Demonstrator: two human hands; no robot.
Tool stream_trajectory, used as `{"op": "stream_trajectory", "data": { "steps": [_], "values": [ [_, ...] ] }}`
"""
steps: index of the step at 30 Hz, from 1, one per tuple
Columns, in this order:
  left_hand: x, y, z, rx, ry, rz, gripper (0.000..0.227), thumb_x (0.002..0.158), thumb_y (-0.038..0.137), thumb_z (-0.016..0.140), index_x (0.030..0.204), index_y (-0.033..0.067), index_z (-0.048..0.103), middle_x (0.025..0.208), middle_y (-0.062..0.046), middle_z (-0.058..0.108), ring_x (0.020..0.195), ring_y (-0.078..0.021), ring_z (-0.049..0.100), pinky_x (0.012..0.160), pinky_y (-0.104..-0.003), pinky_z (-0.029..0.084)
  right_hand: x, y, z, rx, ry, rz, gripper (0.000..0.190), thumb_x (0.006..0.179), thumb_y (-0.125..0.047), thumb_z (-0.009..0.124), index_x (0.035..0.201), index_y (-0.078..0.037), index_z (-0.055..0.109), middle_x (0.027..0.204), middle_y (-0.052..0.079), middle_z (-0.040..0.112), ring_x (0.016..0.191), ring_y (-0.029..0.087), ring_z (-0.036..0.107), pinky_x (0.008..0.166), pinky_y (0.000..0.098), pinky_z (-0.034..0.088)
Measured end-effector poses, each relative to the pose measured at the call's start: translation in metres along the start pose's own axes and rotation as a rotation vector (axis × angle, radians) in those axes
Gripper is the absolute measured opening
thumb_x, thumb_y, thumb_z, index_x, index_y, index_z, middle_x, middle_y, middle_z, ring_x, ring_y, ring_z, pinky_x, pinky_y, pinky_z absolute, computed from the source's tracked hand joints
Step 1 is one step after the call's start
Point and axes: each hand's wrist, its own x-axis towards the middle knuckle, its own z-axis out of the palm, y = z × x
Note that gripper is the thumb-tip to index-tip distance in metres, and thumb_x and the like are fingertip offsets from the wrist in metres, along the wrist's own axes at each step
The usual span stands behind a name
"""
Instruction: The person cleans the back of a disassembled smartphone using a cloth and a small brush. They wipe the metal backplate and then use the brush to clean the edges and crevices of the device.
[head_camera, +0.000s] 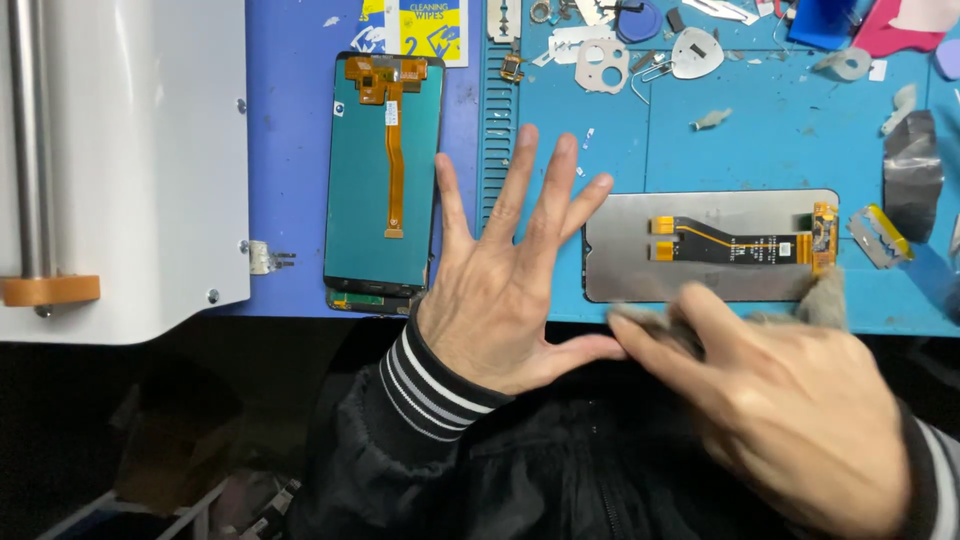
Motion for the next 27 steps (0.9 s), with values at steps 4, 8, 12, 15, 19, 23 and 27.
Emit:
{"op": "stream_trajectory", "data": {
  "steps": [4,8,12,15,19,23,27],
  "values": [
    [0.002,0.0,-0.002,-0.003,0.039,0.034,0.131,0.076,0.1,0.061,0.161,0.0029,0.042,0.168,-0.007,0.022,0.159,-0.0411,0.015,0.121,-0.085,0.013,-0.043,0.018,0.001,0.176,0.083,0.142,0.064,0.087,-0.029,0.052,0.147,-0.05,0.052,0.106,-0.011,0.06,0.062,0.021,0.07,0.049,0.0357,0.058],
    [0.003,0.002,-0.001,-0.117,0.131,0.098,0.108,0.082,0.083,0.06,0.152,0.0031,0.04,0.157,-0.014,0.055,0.153,-0.0509,0.024,0.121,-0.081,0.014,-0.053,0.022,0.01,0.683,0.368,0.34,0.047,0.095,0.0,0.056,0.137,-0.015,0.069,0.095,0.01,0.06,0.07,0.016,0.063,0.073,0.0265,0.049],
    [0.005,0.012,0.001,-0.106,0.191,0.127,0.076,0.092,0.067,0.06,0.137,0.0044,0.06,0.143,-0.017,0.061,0.145,-0.053,0.037,0.116,-0.081,0.017,-0.059,0.026,0.021,0.711,0.483,0.433,0.052,0.082,-0.012,0.079,0.134,-0.008,0.071,0.092,0.011,0.058,0.071,0.016,0.06,0.07,0.0274,0.046],
    [0.008,0.024,-0.003,-0.122,0.237,0.15,0.059,0.096,0.057,0.06,0.122,0.0049,0.068,0.131,-0.016,0.067,0.14,-0.0531,0.043,0.11,-0.087,0.015,-0.052,0.03,0.01,0.661,0.516,0.292,0.033,0.085,-0.009,0.076,0.118,-0.006,0.075,0.094,0.007,0.071,0.069,0.012,0.068,0.07,0.0252,0.053],
    [0.006,0.036,-0.004,-0.107,0.239,0.143,0.046,0.098,0.05,0.063,0.112,0.0068,0.07,0.124,-0.011,0.067,0.137,-0.0481,0.048,0.11,-0.086,0.016,-0.053,0.042,0.01,0.574,0.51,0.203,0.029,0.086,-0.015,0.075,0.114,-0.008,0.074,0.1,0.002,0.076,0.073,0.012,0.072,0.067,0.0267,0.056],
    [0.005,0.044,0.006,-0.015,0.185,0.117,0.052,0.098,0.054,0.069,0.133,0.0166,0.065,0.138,-0.011,0.062,0.141,-0.0455,0.045,0.109,-0.088,0.019,-0.058,0.048,0.018,0.646,0.481,0.234,0.029,0.084,-0.02,0.076,0.111,-0.01,0.071,0.094,-0.001,0.076,0.068,0.011,0.071,0.059,0.0256,0.051],
    [0.009,0.052,0.014,0.183,0.111,0.069,0.085,0.089,0.08,0.074,0.151,0.0262,0.051,0.155,-0.008,0.052,0.147,-0.0414,0.042,0.109,-0.087,0.025,-0.067,0.053,0.031,0.673,0.521,0.197,0.022,0.087,-0.017,0.073,0.101,-0.009,0.058,0.075,-0.003,0.068,0.055,0.015,0.061,0.051,0.0283,0.045]
  ]
}}
